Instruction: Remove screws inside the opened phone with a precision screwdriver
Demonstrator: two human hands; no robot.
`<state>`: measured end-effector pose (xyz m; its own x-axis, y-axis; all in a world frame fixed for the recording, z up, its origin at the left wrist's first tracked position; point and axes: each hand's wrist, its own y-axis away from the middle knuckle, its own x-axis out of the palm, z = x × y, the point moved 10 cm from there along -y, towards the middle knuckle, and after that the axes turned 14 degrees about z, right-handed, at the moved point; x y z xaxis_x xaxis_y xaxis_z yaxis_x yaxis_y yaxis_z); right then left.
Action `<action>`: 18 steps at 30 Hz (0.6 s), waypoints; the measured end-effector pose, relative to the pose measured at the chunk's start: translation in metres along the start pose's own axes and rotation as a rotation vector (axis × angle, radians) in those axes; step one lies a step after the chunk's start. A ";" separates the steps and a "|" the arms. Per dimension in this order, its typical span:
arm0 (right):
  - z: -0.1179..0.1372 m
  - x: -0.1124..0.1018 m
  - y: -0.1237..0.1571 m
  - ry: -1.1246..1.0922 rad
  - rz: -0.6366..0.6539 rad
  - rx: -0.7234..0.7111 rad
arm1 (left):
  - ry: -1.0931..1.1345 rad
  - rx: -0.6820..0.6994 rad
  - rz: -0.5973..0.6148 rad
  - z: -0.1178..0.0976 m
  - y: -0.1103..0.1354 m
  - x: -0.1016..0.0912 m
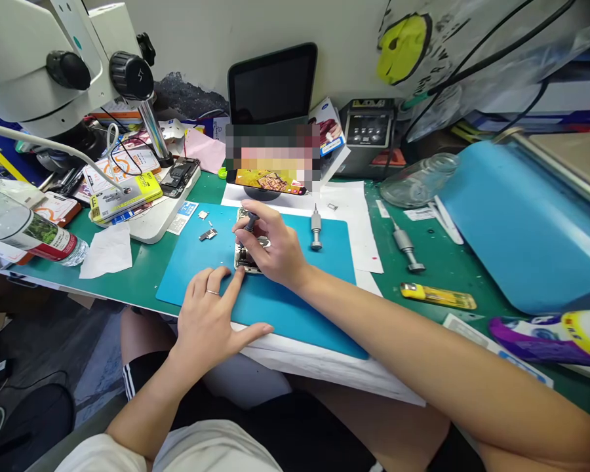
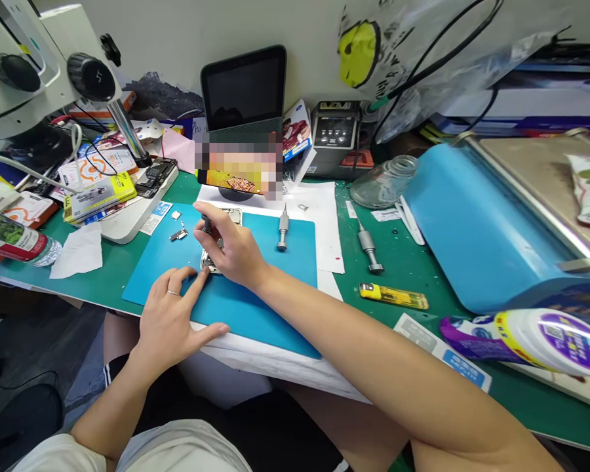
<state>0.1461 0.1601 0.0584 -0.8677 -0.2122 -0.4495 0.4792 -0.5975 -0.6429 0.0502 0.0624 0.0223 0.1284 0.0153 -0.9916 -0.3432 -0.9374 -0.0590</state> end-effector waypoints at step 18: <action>0.004 -0.001 0.000 0.007 0.018 -0.016 | 0.008 -0.022 -0.004 0.001 0.000 0.000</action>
<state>0.1469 0.1572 0.0612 -0.8579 -0.2177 -0.4654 0.4970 -0.5813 -0.6443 0.0491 0.0632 0.0225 0.1375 0.0168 -0.9904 -0.3225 -0.9446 -0.0608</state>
